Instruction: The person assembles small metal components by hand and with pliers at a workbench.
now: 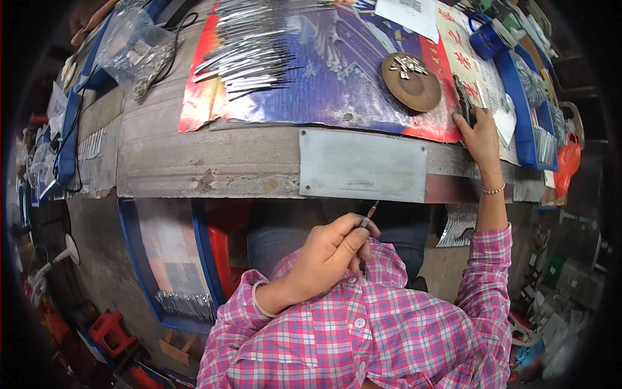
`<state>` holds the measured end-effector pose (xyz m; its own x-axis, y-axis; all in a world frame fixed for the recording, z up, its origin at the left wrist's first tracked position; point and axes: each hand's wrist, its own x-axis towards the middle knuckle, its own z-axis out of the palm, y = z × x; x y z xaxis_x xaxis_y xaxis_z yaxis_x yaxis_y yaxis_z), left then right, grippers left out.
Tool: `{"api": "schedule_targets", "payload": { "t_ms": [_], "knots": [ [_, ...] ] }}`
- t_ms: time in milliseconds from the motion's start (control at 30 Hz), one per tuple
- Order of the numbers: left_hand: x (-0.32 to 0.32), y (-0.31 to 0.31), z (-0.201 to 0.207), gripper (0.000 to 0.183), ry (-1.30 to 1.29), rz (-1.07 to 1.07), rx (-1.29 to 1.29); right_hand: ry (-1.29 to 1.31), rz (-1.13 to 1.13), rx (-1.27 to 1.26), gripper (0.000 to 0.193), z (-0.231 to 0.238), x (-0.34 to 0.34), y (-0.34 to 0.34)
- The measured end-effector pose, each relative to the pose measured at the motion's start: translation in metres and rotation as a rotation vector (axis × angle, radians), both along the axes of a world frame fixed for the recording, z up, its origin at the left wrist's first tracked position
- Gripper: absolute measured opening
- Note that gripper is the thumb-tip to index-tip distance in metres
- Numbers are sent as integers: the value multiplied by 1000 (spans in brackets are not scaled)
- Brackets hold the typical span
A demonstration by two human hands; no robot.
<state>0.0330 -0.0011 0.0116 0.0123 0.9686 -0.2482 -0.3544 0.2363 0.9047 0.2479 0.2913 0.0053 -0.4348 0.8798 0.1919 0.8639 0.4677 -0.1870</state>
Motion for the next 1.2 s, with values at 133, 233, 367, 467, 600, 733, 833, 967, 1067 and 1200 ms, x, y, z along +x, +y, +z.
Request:
{"api": "schedule_targets", "payload": {
  "t_ms": [133,233,367,467,600,733,833,967,1067,1200],
  "knots": [
    [-2,0,0,21,-81,-34,-65,-46,23,142,41,-10,-1,8],
    [-3,3,-3,22,-125,-55,-73,58,105,263,39,-5,-17,-21],
    [-3,9,-2,24,-180,-116,-89,705,222,-744,31,20,-40,-125],
    [2,12,-5,23,-317,-148,-139,1123,363,-1387,21,10,-47,-160],
    [4,13,-3,23,-361,-186,-159,1203,344,-1509,17,-1,-53,-169],
    [4,11,0,21,-316,-193,-155,1182,450,-1329,11,-5,-54,-176],
    [14,8,-11,19,199,-11,86,989,488,-1064,10,-3,-56,-183],
    [17,8,-27,16,864,254,428,898,435,-923,10,-4,-64,-190],
    [5,6,2,17,180,-57,-11,1114,342,-1177,12,-2,-62,-186],
    [1,3,-4,19,-195,-115,-123,1138,329,-1266,13,8,-60,-178]
  ]
}}
